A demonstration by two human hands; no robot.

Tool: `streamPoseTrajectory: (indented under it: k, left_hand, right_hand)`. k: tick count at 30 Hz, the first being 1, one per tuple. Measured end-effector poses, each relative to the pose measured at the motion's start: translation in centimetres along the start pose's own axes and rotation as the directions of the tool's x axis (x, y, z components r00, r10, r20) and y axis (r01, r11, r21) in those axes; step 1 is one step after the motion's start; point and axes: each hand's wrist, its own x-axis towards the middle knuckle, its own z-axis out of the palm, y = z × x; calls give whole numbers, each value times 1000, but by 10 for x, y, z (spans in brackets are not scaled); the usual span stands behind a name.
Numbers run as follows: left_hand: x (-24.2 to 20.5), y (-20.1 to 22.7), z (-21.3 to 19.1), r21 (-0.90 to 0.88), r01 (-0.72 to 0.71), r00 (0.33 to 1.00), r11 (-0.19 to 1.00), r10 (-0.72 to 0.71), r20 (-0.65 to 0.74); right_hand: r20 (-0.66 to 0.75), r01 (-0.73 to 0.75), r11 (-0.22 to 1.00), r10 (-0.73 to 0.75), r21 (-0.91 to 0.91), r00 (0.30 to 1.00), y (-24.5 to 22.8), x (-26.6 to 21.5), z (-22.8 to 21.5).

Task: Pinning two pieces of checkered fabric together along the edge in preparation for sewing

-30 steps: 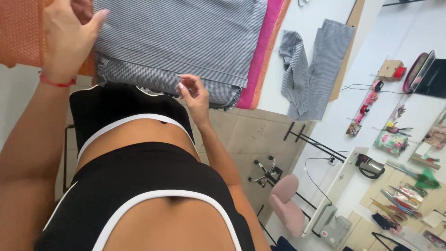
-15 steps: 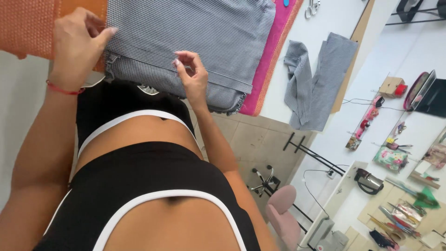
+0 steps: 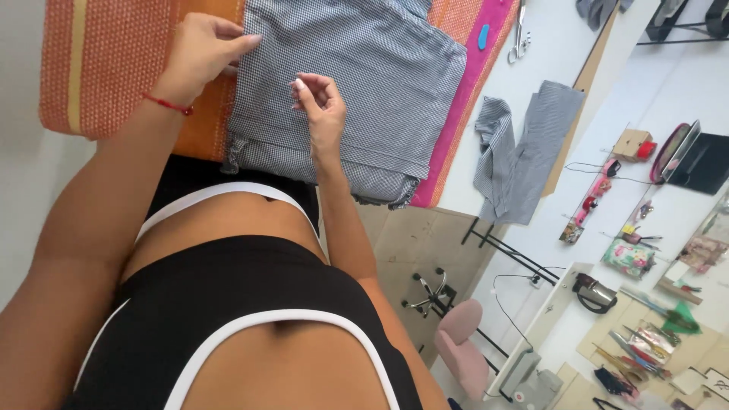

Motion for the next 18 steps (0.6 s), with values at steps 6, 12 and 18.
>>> streamPoseTrajectory:
  k: [6, 12, 18]
  left_hand:
    - [3, -17, 5, -104, 187, 981, 977, -180, 67]
    - [-10, -20, 9, -191, 204, 979, 960, -197, 52]
    - [-15, -31, 14, -137, -32, 997, 990, 22, -77]
  right_hand:
    - [99, -34, 997, 27, 73, 995, 9, 36, 19]
    - [39, -50, 998, 52, -31, 998, 4, 36, 37]
    - [7, 18, 981, -17, -191, 1000, -5, 27, 45]
